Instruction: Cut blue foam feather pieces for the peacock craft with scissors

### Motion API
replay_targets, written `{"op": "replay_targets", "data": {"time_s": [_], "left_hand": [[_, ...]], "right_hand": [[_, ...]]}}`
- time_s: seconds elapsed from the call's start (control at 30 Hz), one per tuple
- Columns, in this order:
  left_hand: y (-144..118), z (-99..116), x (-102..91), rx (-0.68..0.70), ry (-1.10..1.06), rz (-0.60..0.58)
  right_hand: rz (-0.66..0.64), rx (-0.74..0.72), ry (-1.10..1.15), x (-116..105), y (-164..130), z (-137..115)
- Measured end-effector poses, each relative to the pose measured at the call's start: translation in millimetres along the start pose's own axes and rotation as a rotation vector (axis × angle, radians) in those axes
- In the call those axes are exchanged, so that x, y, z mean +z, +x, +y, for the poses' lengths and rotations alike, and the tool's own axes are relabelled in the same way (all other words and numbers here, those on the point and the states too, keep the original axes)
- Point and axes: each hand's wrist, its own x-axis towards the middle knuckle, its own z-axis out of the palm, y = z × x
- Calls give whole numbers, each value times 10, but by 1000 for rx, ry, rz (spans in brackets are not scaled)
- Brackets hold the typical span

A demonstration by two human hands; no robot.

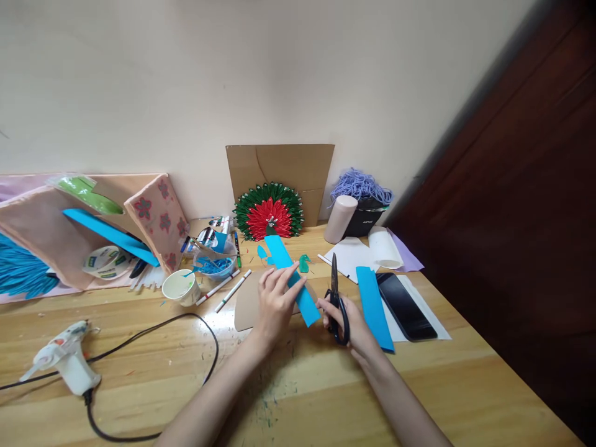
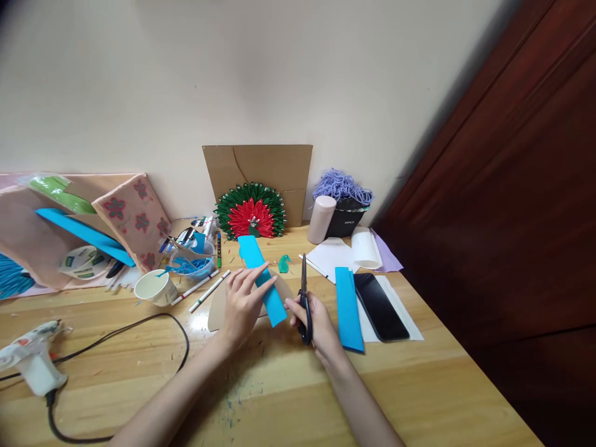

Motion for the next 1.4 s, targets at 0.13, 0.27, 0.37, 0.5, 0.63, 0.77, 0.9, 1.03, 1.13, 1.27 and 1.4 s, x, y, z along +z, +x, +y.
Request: {"op": "replay_targets", "data": {"time_s": [0.13,0.27,0.37,0.5,0.63,0.77,0.9,1.03,1.13,1.27,1.4], "left_hand": [[52,29,-23,-323,-312,-186],[113,56,-55,-667,-624,-297],[139,37,-68,-747,-673,-356],[157,-33,-97,-749,-610,-402],[200,-91,-183,-740,-539,-404],[248,-135,-285,-730,-555,-473],[253,-138,-307,-746,-566,-540],[213,-84,-245,-772,-661,-588],[184,-46,-200,-791,-689,-604],[186,-31,-190,-804,-708,-599],[201,-33,-202,-811,-715,-605]], "right_hand": [[61,-79,80,-78,33,58],[57,-164,104,-105,32,144],[-8,-182,144,-103,19,192],[-236,-48,199,-101,-11,201],[-420,113,163,-78,-63,248],[-473,119,82,-54,-102,316],[-492,93,40,-47,-114,328],[-434,85,44,-26,-110,329],[-397,103,50,-13,-100,337],[-383,113,38,-11,-96,345],[-349,121,21,13,-113,339]]}}
